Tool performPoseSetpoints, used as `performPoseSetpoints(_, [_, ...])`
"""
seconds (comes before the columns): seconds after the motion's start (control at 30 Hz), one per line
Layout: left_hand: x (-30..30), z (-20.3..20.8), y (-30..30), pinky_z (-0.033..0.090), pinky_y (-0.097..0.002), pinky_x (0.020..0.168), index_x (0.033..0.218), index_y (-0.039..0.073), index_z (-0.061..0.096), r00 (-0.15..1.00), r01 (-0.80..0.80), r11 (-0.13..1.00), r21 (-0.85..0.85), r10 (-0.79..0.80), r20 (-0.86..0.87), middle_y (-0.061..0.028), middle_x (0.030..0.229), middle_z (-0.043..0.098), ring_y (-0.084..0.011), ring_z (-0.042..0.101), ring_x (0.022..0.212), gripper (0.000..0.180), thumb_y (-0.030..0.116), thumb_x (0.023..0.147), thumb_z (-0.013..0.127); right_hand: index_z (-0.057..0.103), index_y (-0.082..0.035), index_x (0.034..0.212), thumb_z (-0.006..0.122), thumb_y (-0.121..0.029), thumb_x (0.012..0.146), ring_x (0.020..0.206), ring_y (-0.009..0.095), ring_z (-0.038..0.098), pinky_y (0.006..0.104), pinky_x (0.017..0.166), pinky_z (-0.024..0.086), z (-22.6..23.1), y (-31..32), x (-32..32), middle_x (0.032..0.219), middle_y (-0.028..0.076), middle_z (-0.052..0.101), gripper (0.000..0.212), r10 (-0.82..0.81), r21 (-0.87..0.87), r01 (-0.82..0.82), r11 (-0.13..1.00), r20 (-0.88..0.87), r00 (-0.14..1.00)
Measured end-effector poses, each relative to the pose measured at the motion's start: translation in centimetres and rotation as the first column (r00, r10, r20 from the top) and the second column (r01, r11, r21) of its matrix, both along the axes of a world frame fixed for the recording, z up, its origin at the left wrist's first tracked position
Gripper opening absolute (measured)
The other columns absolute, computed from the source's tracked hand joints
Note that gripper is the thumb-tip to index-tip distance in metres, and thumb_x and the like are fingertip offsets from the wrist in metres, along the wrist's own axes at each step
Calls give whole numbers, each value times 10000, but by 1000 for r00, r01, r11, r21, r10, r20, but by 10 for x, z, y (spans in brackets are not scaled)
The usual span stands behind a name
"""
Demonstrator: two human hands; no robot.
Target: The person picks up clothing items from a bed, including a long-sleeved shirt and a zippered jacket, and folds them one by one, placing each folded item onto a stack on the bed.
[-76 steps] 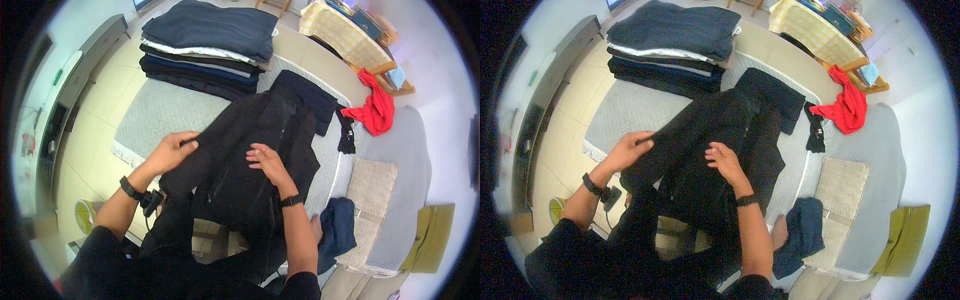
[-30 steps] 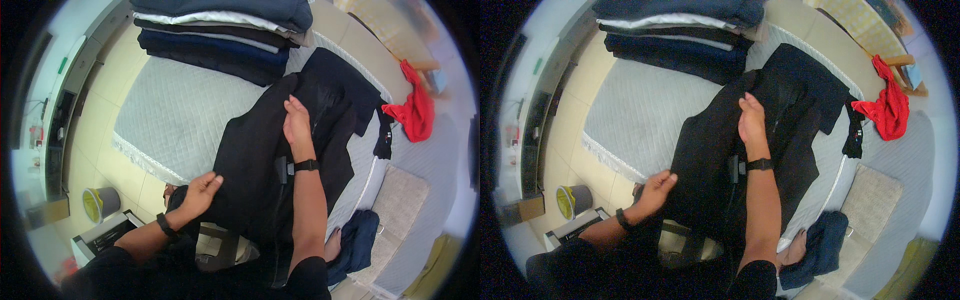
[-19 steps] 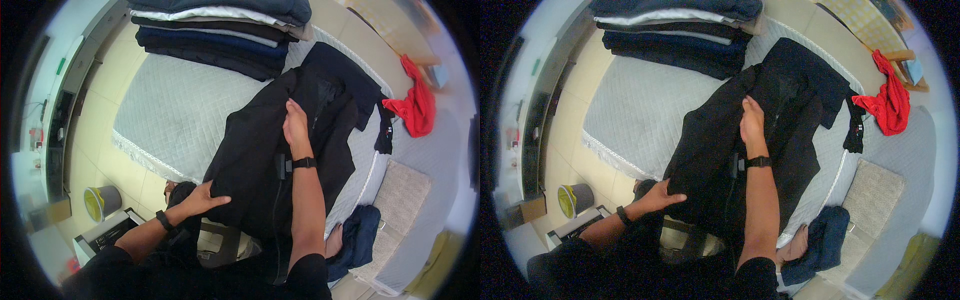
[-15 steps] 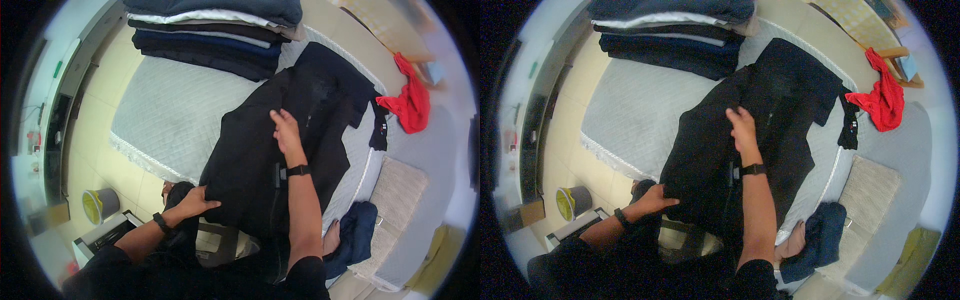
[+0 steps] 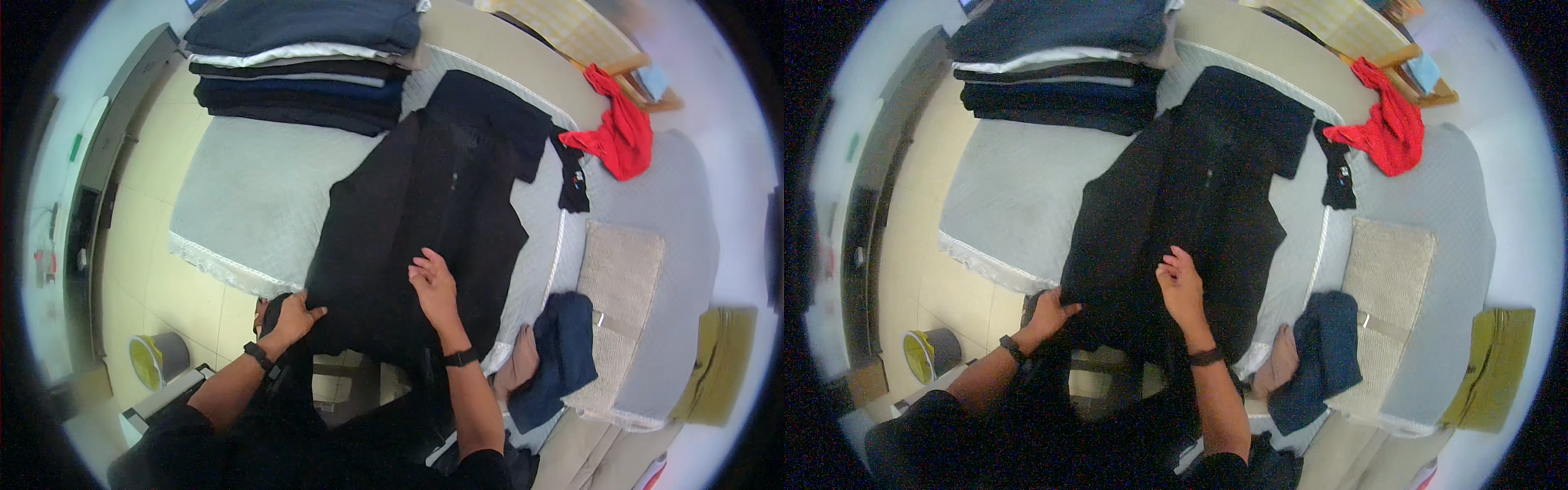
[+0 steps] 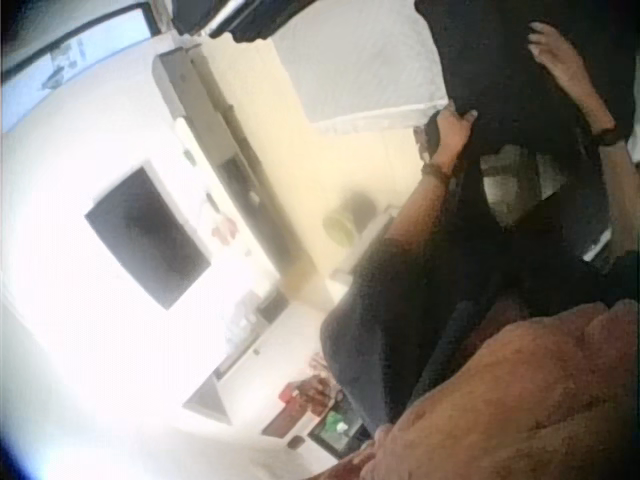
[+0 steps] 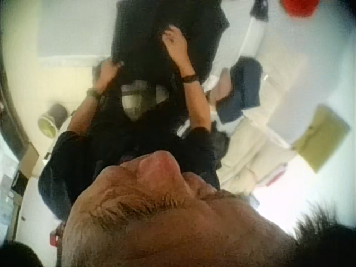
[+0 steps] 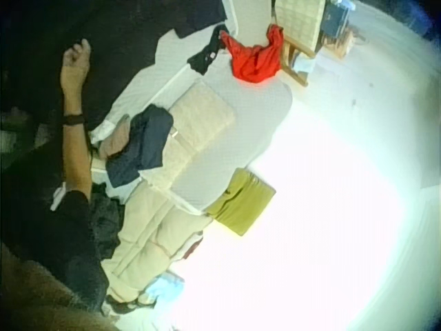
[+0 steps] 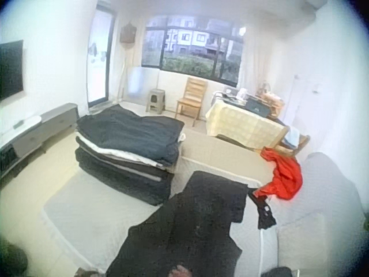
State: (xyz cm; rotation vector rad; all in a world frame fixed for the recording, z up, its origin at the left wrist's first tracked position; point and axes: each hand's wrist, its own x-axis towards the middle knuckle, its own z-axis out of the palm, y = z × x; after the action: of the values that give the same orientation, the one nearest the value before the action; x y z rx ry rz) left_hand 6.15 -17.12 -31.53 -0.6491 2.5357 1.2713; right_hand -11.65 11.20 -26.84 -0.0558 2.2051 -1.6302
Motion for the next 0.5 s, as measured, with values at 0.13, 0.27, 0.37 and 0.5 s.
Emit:
performPoseSetpoints(0.13, [6,9,14,518,-481,890,1175,-60,567,995,-91,982,-168,84,-46,-277,1114,628,-462,614,1053,613,221,746,904,520,0,1434,733,-55,931,1055,208,679,332,934,554,28,94,42,1197,143,680,550,-192,44,196,980,-81,978])
performPoseSetpoints(0.27, [11,6,17,514,-505,923,1197,-74,524,997,-71,988,-139,67,-33,-300,1124,626,-483,605,1069,675,277,760,901,562,59,1348,858,-284,843,953,319,694,403,866,558,14,182,82,1120,186,707,679,-317,462,413,785,-272,908])
performPoseSetpoints(0.37, [12,6,18,528,-500,937,1215,-94,552,999,17,985,-174,-12,34,-305,1127,666,-476,642,1073,686,292,766,898,573,72,1318,873,-397,808,967,371,697,438,890,550,14,203,105,1087,227,716,756,-303,590,245,770,0,953])
performPoseSetpoints(0.5, [12,-6,0,550,-436,945,1263,-105,599,992,73,988,133,-85,92,-276,1137,719,-375,707,1063,635,204,779,869,578,115,1251,880,-538,753,1062,435,690,474,910,540,17,195,106,1105,292,708,875,-219,678,88,730,110,970])
